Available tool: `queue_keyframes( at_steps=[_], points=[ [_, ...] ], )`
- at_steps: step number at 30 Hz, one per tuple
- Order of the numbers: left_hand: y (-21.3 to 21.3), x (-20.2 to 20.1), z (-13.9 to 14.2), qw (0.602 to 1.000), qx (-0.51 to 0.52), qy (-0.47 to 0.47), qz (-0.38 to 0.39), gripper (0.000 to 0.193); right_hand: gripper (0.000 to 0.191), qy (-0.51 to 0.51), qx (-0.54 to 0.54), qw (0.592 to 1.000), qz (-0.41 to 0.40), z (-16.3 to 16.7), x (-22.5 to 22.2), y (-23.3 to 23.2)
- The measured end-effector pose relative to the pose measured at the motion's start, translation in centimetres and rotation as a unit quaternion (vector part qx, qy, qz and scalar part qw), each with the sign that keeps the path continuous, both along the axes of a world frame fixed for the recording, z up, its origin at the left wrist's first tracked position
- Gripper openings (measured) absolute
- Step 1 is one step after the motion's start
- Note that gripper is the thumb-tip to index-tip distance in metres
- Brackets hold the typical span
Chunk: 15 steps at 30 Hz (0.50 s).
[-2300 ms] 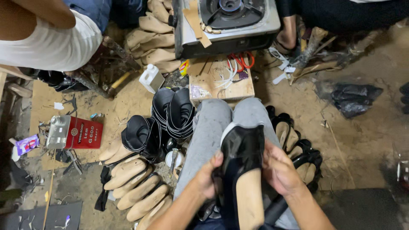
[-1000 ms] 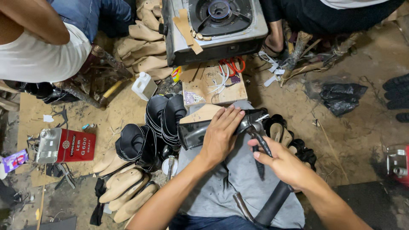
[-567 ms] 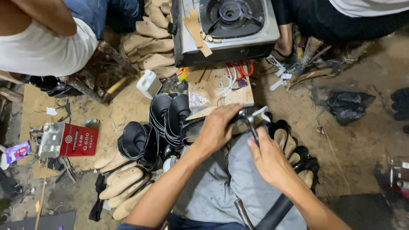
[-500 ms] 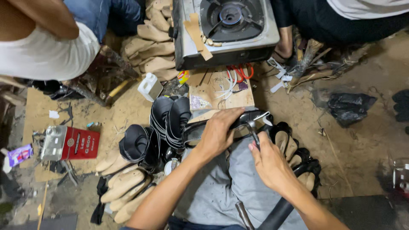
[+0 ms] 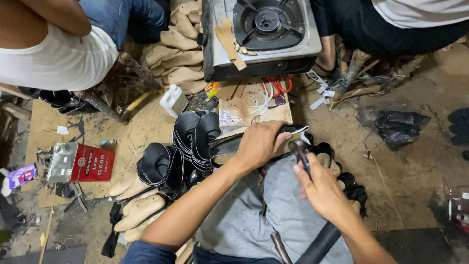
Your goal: The person heats a black shoe upper over a small gas burner, then stretches and shapes it over a wooden shoe last resting on their lap. They hammer the edges to set the shape and trim excess material with shears before setting the finished shoe aside.
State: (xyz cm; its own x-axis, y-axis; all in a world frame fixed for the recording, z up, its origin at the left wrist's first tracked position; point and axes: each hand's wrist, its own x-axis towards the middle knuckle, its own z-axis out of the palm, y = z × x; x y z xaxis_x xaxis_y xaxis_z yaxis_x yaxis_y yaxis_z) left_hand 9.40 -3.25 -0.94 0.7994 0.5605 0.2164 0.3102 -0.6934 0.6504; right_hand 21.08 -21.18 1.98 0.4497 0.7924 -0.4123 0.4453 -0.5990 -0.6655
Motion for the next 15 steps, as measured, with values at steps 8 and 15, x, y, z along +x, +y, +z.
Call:
queue_keyframes(
  at_steps=[8,15],
  points=[
    [4.5,1.0,-0.5,0.986,-0.074,0.013,-0.15,0.07,0.028,0.057,0.143,0.984,-0.089,1.5,-0.8,1.1],
    [5.3,2.4,-0.7,0.976,-0.125,0.049,-0.173,0.069,0.029,0.002,0.492,0.87,-0.036,0.9,-2.3,2.6]
  ],
)
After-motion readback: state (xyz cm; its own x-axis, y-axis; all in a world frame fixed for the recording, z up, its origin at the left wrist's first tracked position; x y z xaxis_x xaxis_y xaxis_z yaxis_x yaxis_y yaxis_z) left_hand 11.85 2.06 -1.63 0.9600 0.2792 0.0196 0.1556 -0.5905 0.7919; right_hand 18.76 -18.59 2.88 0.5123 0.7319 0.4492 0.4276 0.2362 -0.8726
